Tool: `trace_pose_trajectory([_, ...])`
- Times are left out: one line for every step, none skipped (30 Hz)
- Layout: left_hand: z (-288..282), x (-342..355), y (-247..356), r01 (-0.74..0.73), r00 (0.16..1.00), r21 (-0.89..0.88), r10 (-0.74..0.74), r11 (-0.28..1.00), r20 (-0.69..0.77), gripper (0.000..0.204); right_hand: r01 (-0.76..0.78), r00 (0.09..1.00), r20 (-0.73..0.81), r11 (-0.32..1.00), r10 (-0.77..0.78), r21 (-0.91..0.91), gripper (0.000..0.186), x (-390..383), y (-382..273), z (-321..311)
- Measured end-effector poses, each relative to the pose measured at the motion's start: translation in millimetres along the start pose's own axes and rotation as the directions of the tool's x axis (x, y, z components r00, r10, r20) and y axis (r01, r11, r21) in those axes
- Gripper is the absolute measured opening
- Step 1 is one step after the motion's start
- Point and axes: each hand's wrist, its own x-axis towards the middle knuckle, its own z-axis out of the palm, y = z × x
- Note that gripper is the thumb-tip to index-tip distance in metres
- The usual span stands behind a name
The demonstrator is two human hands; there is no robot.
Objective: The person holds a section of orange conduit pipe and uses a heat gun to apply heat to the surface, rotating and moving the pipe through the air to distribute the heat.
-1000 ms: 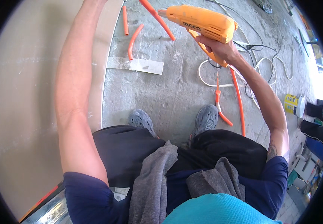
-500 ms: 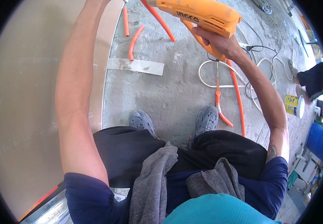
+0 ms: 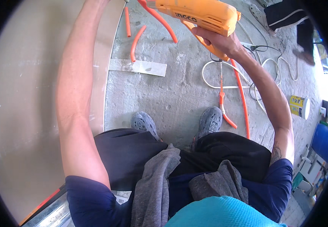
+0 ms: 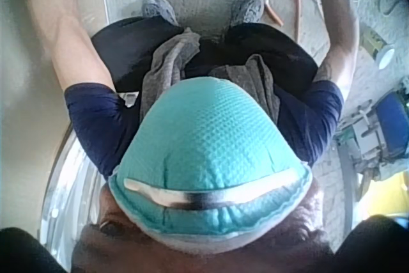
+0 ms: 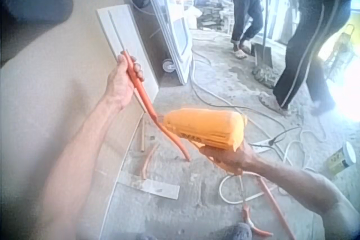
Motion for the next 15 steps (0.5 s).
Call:
trace_pose_trajectory([-0.2,0.2,-0.4,0.011,1.000,0.022,-0.011,1.000,-0.017,0.040,0.000,1.000,0.000,1.000,0.000,0.000,0.021,0.4,2.2,-0.2])
trace_pose_trajectory([-0.2,0.9,-0.7,0.011,1.000,0.022,-0.011,1.000,-0.018,0.040,-0.007,1.000,0.026,1.000,0.007,0.021,0.023,1.5,5.4,-1.4])
trace_pose_trajectory([0.0,2.2,-1.0,0.008,1.000,-0.007,-0.008,1.000,0.002,0.041,-0.014,0.999,0.051,0.999,0.012,0.043,0.026,2.3,8.6,-2.3])
trace_pose_trajectory([0.1,2.4,-1.2,0.005,1.000,-0.035,-0.005,0.999,0.021,0.042,-0.015,0.999,0.052,0.999,0.013,0.043,0.026,2.6,11.7,-1.7])
trace_pose_trajectory([0.2,2.4,-1.7,0.006,1.000,-0.035,-0.005,0.999,0.020,0.042,-0.032,0.998,0.059,0.998,0.029,0.057,0.027,2.6,14.9,-0.9])
trace_pose_trajectory([0.8,2.7,-2.3,-0.002,1.000,-0.018,0.002,1.000,0.016,0.042,-0.049,0.997,0.067,0.996,0.044,0.071,0.027,2.0,17.9,-0.4])
trace_pose_trajectory([0.4,3.2,-2.3,-0.010,1.000,0.001,0.010,1.000,0.012,0.043,-0.049,0.997,0.068,0.996,0.044,0.072,0.027,1.1,20.6,-0.3])
trace_pose_trajectory([-0.1,3.9,-2.1,-0.009,1.000,0.002,0.009,1.000,0.011,0.043,-0.031,0.996,0.083,0.995,0.023,0.097,0.028,0.0,23.5,-0.6])
trace_pose_trajectory([-0.3,4.8,-2.2,0.001,1.000,0.013,-0.001,1.000,-0.006,0.044,-0.013,0.995,0.097,0.992,0.001,0.123,0.029,-0.9,26.4,-0.7])
trace_pose_trajectory([-1.2,6.3,-2.5,0.011,1.000,0.024,-0.011,1.000,-0.023,0.045,-0.013,0.995,0.098,0.992,0.001,0.123,0.029,-1.8,28.9,-0.7])
trace_pose_trajectory([-2.5,7.7,-2.4,0.012,1.000,0.025,-0.011,1.000,-0.024,0.045,-0.040,0.994,0.108,0.993,0.028,0.112,0.029,-2.5,31.3,-0.5])
trace_pose_trajectory([-4.2,9.0,-2.0,0.010,1.000,0.034,-0.010,0.999,-0.004,0.046,-0.067,0.992,0.117,0.993,0.055,0.101,0.030,-2.9,32.9,0.2])
trace_pose_trajectory([-4.1,9.3,-2.0,0.008,1.000,0.041,-0.009,0.999,0.016,0.047,-0.068,0.991,0.118,0.993,0.056,0.100,0.030,-4.9,33.5,0.6])
trace_pose_trajectory([-3.7,9.5,-2.4,0.009,1.000,0.040,-0.010,0.999,0.015,0.047,-0.106,0.989,0.106,0.993,0.099,0.060,0.027,-8.4,33.0,1.2])
trace_pose_trajectory([-3.0,9.7,-3.1,0.011,1.000,0.072,-0.011,0.997,0.001,0.048,-0.144,0.986,0.092,0.989,0.141,0.021,0.025,-10.5,33.5,1.8])
